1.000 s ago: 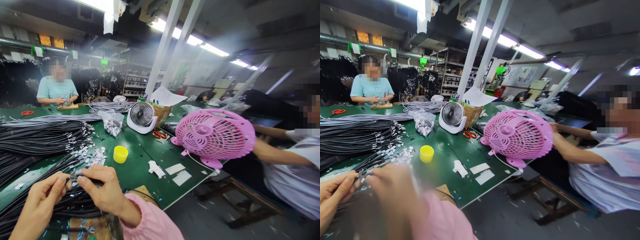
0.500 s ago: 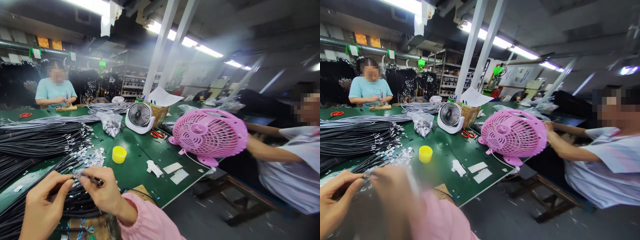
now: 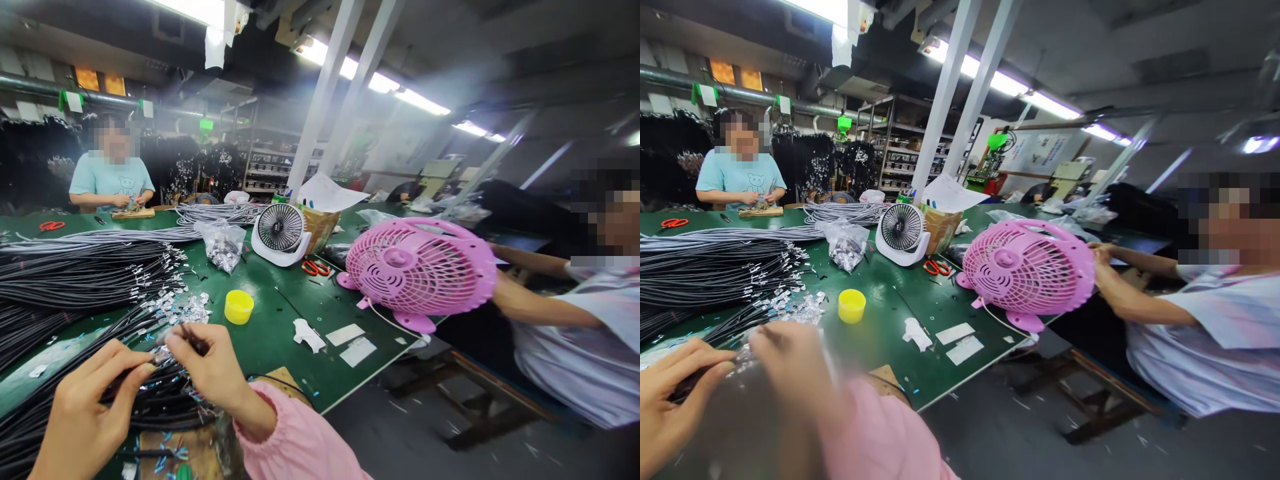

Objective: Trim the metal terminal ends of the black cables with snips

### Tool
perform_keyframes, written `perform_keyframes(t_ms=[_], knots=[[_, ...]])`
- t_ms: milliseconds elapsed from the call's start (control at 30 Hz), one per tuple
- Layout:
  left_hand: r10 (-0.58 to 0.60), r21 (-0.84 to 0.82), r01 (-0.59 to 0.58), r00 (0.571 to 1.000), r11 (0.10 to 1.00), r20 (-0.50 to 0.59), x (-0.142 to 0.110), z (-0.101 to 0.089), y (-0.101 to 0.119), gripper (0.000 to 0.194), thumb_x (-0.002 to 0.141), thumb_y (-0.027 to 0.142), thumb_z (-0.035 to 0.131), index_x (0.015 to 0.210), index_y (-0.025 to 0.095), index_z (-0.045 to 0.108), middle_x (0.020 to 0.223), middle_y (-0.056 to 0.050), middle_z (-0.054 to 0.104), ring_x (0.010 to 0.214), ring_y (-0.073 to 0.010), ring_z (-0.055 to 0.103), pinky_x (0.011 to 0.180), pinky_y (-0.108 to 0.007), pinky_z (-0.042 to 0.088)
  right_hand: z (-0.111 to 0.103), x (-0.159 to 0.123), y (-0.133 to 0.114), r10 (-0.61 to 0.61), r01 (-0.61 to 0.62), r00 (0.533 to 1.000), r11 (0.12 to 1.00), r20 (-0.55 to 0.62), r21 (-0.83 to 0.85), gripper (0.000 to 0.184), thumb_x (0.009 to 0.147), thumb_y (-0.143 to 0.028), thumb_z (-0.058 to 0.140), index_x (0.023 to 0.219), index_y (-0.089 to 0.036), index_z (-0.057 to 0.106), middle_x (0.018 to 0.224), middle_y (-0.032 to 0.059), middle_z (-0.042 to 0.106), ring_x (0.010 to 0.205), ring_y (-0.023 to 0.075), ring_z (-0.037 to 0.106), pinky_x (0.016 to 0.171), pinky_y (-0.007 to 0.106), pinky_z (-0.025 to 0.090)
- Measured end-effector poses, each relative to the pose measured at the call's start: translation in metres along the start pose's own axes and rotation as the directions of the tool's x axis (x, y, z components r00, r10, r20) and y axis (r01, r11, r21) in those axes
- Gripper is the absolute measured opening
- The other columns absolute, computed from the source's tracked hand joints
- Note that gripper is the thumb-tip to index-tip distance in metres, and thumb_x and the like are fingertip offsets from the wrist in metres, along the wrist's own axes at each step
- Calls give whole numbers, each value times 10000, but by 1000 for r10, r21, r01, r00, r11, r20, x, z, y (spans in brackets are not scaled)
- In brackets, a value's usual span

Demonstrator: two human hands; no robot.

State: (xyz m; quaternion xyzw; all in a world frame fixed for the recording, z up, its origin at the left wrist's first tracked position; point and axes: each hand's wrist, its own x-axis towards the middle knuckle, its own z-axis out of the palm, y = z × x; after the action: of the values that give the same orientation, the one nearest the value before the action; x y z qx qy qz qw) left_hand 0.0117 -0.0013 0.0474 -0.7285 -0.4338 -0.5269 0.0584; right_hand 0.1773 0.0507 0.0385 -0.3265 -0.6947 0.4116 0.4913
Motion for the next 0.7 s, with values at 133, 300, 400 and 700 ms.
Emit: perform_keyframes(t_ms=[133, 300, 400, 700], knots=[[89, 107, -86, 996, 991, -26, -6, 6, -3, 181, 987, 257, 603, 872, 291, 738, 745, 69, 730, 576, -80, 682, 650, -137, 534, 0, 0, 0, -17, 13, 999, 995, -45, -97, 320, 823, -210, 780, 583, -190, 569, 582, -73, 431, 562, 100, 426, 515, 228, 342], [37, 105, -36, 999, 994, -16, -6, 14, 4, 285, 1027, 312, 526, 840, 291, 740, 698, 62, 722, 501, -90, 664, 487, -168, 477, 5, -10, 28, -434, 398, 899, 868, -64, -296, 103, 883, -144, 701, 903, -203, 782, 816, 37, 692, 676, 154, 631, 609, 249, 536], [-92, 67, 92, 996, 993, -1, -7, 16, 4, 348, 1019, 396, 518, 760, 279, 720, 616, 55, 701, 437, -110, 631, 412, -190, 447, 5, -14, 40, -522, 494, 853, 803, 9, -333, 170, 925, -142, 640, 927, -213, 795, 768, 33, 689, 628, 151, 621, 569, 241, 525], [-363, -206, 403, 909, 892, 206, -23, 14, -14, 549, 979, 638, 541, 600, 251, 634, 538, 35, 511, 447, -129, 465, 374, -217, 369, 7, 2, 20, -181, 184, 982, 979, -49, 84, 381, 898, -406, 783, 590, -199, 695, 580, -16, 591, 574, 137, 527, 558, 271, 429]])
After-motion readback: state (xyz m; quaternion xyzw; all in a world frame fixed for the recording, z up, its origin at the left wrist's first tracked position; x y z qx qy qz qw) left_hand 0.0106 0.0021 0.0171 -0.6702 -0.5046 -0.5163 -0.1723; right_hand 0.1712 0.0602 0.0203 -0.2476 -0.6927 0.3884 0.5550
